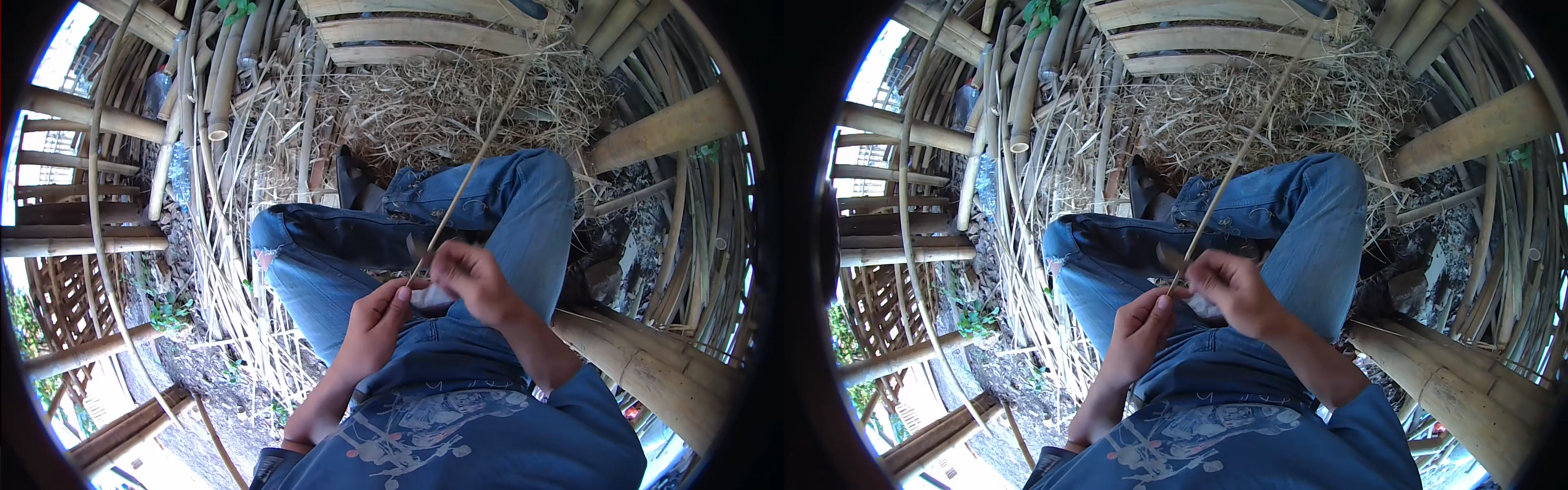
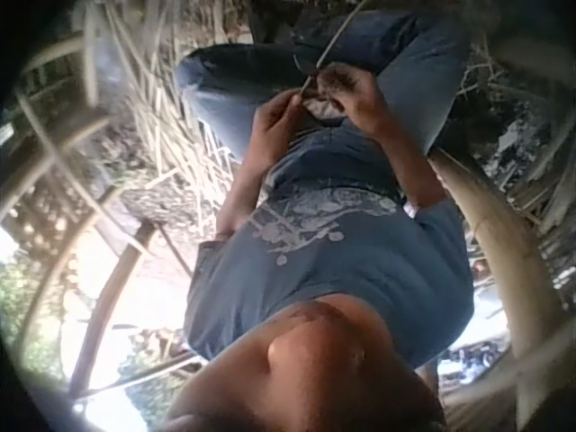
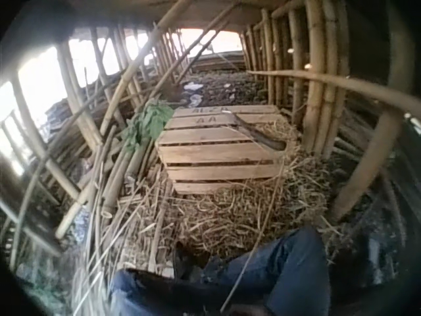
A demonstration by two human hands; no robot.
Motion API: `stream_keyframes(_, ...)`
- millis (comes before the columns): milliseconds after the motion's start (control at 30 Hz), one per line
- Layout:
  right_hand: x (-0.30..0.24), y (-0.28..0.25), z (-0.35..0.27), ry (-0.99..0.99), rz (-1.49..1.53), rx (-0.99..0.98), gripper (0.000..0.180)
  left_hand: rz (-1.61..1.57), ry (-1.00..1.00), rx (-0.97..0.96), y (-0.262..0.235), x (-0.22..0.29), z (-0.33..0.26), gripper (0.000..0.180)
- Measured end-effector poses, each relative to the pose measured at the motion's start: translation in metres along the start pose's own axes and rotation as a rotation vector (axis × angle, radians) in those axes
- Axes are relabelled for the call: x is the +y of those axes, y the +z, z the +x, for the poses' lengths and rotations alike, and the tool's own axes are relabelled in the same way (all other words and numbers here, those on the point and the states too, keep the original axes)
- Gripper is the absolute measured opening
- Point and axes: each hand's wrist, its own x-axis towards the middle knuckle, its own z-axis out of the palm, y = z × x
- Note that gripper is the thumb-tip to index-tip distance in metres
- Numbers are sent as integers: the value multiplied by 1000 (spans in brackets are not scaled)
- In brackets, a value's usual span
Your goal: The person whittles and scrapes a thin bamboo strip using a small knife, shaving along its length while seated.
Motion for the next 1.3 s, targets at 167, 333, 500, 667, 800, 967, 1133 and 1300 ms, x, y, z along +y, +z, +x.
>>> stream_keyframes(167,-13,5,-2,380,-115,-266,15,299,229,71,-1,-8,-4,18)
stream_keyframes(333,-3,-2,-2,464,-20,-250,15,503,136,17,-2,-3,-9,19)
stream_keyframes(500,-10,-6,-2,441,-128,-124,12,545,228,105,-1,-9,-15,18)
stream_keyframes(667,-19,-19,3,420,-126,-63,13,648,105,123,-4,-8,-26,19)
stream_keyframes(800,-3,7,-3,564,-39,-212,11,649,214,138,-3,-13,-23,10)
stream_keyframes(967,-5,0,0,505,-34,-177,11,691,243,131,-4,-8,-24,8)
stream_keyframes(1133,-13,1,0,420,-144,-124,11,636,268,159,-1,-4,-22,14)
stream_keyframes(1300,-19,0,0,399,-226,-68,10,628,279,155,0,-3,-20,16)
